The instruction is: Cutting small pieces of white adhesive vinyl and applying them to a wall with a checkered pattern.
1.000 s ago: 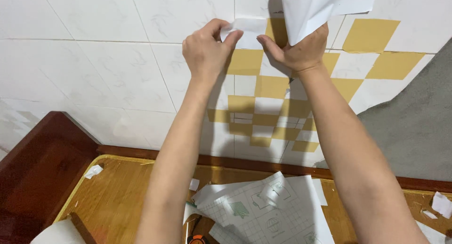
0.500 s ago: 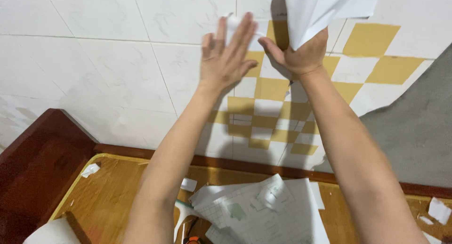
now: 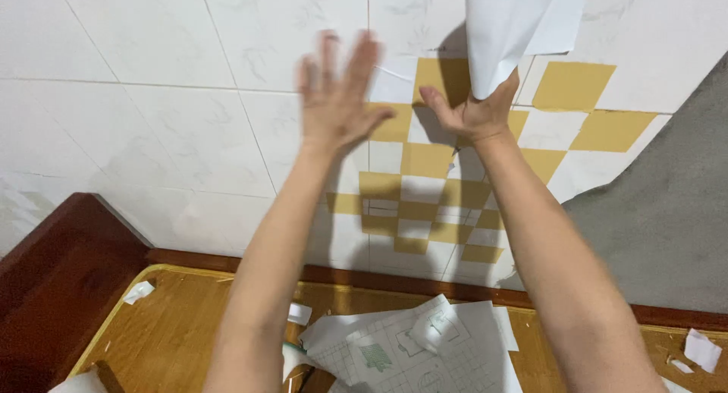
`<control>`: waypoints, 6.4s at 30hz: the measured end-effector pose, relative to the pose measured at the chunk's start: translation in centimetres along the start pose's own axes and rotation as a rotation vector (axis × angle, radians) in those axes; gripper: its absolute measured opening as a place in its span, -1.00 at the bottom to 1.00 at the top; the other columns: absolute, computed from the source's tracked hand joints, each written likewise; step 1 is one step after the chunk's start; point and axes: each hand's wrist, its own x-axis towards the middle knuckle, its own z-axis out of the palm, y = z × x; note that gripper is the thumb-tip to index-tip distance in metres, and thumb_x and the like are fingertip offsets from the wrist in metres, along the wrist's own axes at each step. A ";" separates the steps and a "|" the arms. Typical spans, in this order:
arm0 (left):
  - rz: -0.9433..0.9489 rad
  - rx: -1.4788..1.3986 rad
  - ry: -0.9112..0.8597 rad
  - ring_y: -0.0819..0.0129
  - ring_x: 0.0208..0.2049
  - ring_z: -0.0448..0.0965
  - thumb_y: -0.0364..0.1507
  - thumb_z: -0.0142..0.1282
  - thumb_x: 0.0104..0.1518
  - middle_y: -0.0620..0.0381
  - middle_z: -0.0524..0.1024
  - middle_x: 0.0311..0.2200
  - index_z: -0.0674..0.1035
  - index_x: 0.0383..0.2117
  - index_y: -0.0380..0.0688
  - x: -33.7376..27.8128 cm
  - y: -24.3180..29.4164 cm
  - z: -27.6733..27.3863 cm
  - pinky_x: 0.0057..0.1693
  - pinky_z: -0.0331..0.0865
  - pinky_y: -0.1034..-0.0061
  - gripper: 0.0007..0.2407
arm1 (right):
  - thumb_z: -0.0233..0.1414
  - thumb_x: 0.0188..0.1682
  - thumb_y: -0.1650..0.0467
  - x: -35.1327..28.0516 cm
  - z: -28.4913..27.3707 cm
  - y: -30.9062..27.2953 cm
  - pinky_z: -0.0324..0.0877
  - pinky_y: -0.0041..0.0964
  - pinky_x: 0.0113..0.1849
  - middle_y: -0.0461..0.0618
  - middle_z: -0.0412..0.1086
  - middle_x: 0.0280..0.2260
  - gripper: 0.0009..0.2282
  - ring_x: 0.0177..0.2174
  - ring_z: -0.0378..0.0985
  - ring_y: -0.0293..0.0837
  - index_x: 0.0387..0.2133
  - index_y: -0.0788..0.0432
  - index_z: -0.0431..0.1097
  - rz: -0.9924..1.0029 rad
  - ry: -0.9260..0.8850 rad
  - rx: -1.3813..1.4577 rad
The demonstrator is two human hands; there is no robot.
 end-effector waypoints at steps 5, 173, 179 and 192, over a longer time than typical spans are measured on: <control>-0.095 -0.038 -0.243 -0.17 0.43 -0.74 0.58 -0.70 0.23 0.07 -0.58 0.50 -0.22 0.51 -0.07 -1.8 -1.2 -0.4 0.39 -0.90 -0.18 0.02 | 0.16 0.00 0.32 1.7 -4.0 -3.0 0.36 0.07 0.26 0.05 0.37 0.15 -0.48 0.15 0.45 0.08 0.25 0.12 0.21 0.208 -0.162 0.360; -0.962 -1.401 -0.339 -0.05 -0.46 0.66 -0.52 0.05 0.28 -0.08 0.66 -0.43 0.58 -0.12 -0.22 -23.8 14.4 -38.1 -0.33 0.49 0.15 -0.87 | 0.24 -0.09 0.59 -28.1 -29.5 -30.8 0.61 -0.04 -0.30 0.10 0.56 -0.38 -0.87 -0.37 0.67 0.01 -0.28 0.27 0.55 1.932 0.146 0.701; -0.437 -0.702 0.105 0.33 -0.39 0.43 -0.25 0.29 0.18 0.39 0.43 -0.52 0.60 -0.38 0.21 -22.7 14.8 -37.8 -0.21 0.21 0.32 -0.91 | 0.28 -0.09 0.56 -24.6 -28.9 -33.6 0.61 -0.17 -0.41 0.01 0.52 -0.48 -0.87 -0.46 0.65 -0.10 -0.31 0.24 0.51 1.972 0.224 0.723; -0.128 -0.916 0.251 0.40 -0.37 0.42 -0.38 0.06 0.30 0.40 0.52 -0.41 0.60 -0.33 0.24 -25.3 17.9 -37.7 -0.01 0.06 0.23 -0.90 | 0.05 0.04 0.58 -27.3 -28.1 -36.0 0.50 0.11 -0.11 0.23 0.46 -0.15 -0.69 -0.21 0.53 0.01 0.07 0.33 0.35 2.082 0.241 0.867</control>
